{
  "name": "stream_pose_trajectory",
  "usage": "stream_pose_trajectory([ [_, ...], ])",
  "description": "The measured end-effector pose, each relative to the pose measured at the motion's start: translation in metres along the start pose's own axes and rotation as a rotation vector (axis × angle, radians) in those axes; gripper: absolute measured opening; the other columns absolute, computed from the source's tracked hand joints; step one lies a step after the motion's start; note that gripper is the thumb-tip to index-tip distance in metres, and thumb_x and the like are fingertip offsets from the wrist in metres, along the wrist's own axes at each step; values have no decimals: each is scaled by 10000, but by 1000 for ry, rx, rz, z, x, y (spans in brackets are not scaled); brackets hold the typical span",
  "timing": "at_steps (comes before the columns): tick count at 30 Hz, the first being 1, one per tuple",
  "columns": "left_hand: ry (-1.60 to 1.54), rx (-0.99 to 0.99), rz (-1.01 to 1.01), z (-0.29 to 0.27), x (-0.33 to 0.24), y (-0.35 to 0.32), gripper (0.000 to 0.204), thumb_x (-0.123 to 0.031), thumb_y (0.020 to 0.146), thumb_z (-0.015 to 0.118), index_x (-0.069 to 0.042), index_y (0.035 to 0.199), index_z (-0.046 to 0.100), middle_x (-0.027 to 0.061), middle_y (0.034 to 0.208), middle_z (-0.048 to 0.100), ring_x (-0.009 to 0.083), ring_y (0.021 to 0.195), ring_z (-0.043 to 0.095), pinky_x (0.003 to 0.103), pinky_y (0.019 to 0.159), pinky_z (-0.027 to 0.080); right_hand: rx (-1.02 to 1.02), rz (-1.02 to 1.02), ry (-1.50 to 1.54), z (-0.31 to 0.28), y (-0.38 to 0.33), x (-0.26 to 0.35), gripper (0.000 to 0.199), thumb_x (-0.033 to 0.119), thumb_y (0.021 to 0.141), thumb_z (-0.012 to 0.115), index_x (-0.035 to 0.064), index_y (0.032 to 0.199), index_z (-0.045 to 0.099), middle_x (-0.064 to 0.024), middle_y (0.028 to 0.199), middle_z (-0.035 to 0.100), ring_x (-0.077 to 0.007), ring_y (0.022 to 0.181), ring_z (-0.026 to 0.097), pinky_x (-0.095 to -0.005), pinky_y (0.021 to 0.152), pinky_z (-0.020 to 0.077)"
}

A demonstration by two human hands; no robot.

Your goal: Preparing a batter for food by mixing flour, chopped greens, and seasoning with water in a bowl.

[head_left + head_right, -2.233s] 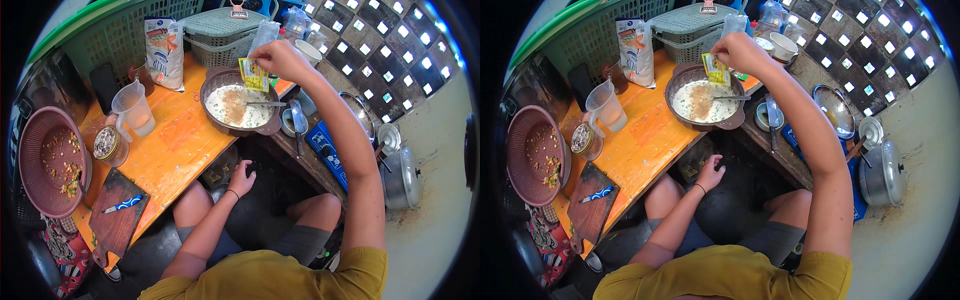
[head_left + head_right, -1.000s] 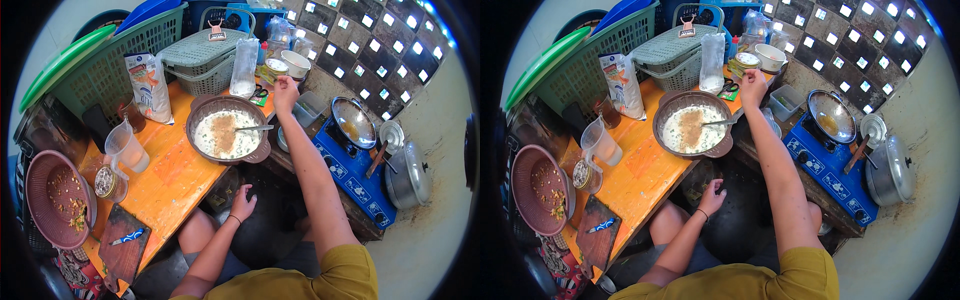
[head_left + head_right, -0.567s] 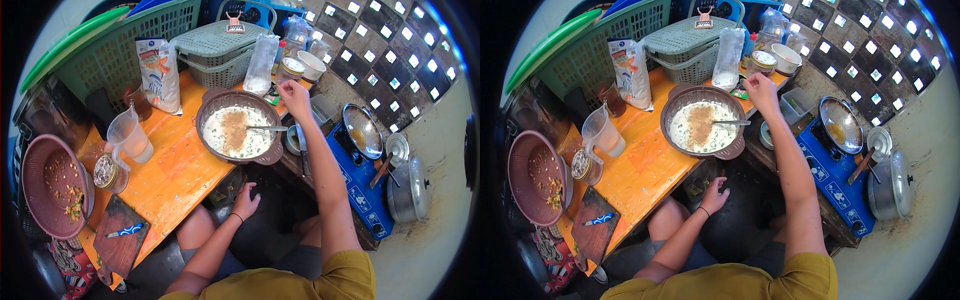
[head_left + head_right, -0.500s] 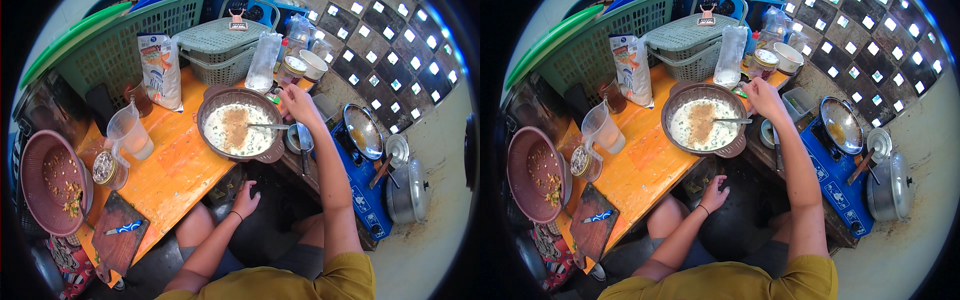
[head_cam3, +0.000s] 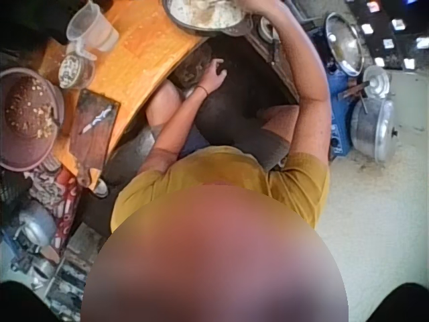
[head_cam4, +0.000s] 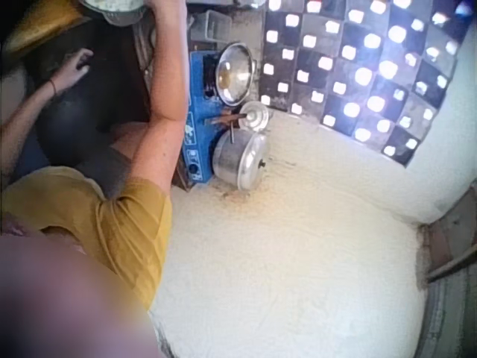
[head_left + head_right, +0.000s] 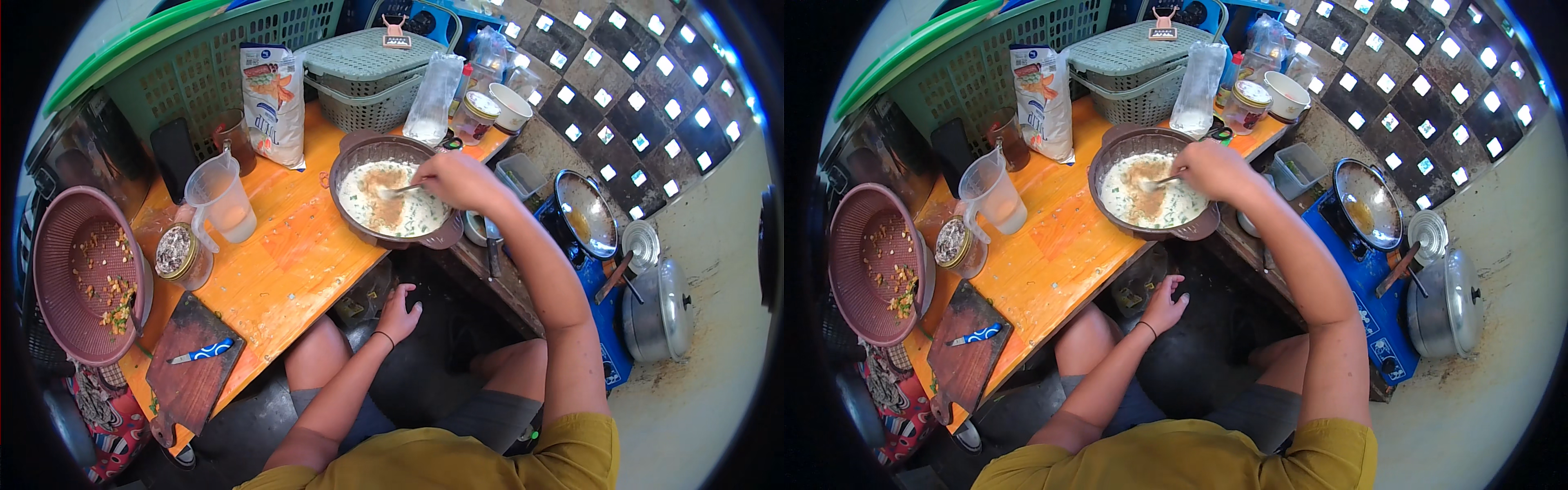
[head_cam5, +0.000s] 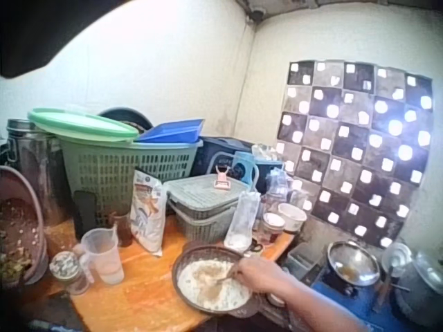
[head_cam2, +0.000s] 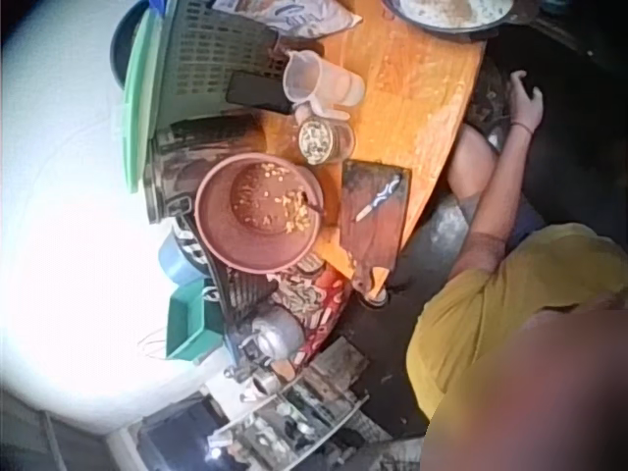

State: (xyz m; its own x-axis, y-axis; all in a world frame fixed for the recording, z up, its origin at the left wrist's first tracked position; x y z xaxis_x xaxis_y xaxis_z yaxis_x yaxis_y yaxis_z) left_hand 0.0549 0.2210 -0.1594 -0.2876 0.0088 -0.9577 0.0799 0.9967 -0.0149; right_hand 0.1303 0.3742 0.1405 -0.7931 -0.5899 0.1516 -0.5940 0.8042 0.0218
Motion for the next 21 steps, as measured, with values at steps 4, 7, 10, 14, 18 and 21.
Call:
stream_pose_trajectory([
  [4,0,7,0,-2,-4,-1,439,-162,877,692,-89,1274,519,228,1202,591,385,1178,585,454,1025,465,-206,124,-213,-16,-4,-25,297,65,834,602,145,1066,771,-151,1028,733,-331,984,698,-451,844,554],
  [7,1,1,6,-5,1,-1,438,-162,879,691,-93,1276,519,230,1201,588,389,1176,584,455,1030,463,-172,-54,-51,15,4,6,262,60,890,584,108,1087,749,-162,1079,714,-353,985,683,-447,895,533],
  [10,15,-20,3,-7,0,-5,445,-144,897,697,-86,1301,518,196,1213,594,316,1169,594,411,938,521,25,-166,67,0,-17,21,273,84,867,575,135,1056,765,-172,994,728,-355,951,691,-461,853,540],
  [14,36,-14,9,-10,-4,-3,450,-146,895,700,-89,1301,516,194,1222,591,321,1174,589,420,975,504,-45,99,-113,-16,-27,9,278,83,853,576,143,1044,769,-150,977,734,-335,941,699,-460,845,547],
  [18,30,-3,33,-6,-1,-4,453,-147,890,701,-85,1298,515,193,1231,591,328,1174,588,424,1000,492,-253,-141,-83,-4,-31,25,238,103,862,583,128,1026,753,-147,1020,720,-340,929,699,-451,816,551],
  [21,51,-29,31,-8,-7,-4,453,-142,887,702,-85,1296,515,193,1221,596,327,1174,588,425,1005,490,76,77,-153,-23,-42,18,234,119,849,584,141,999,762,-132,967,729,-328,931,702,-443,814,555],
])
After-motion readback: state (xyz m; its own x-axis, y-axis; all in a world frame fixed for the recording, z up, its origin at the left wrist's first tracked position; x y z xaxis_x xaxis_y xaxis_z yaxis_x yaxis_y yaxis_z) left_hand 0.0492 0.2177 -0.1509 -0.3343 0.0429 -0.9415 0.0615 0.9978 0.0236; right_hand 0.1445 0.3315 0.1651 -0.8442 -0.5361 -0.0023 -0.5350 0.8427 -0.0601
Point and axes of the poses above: each hand's wrist, its own y-axis towards the middle knuckle, its own z-axis out of the palm, x = y × z, the point moved 4 cm from there along y, towards the middle knuckle
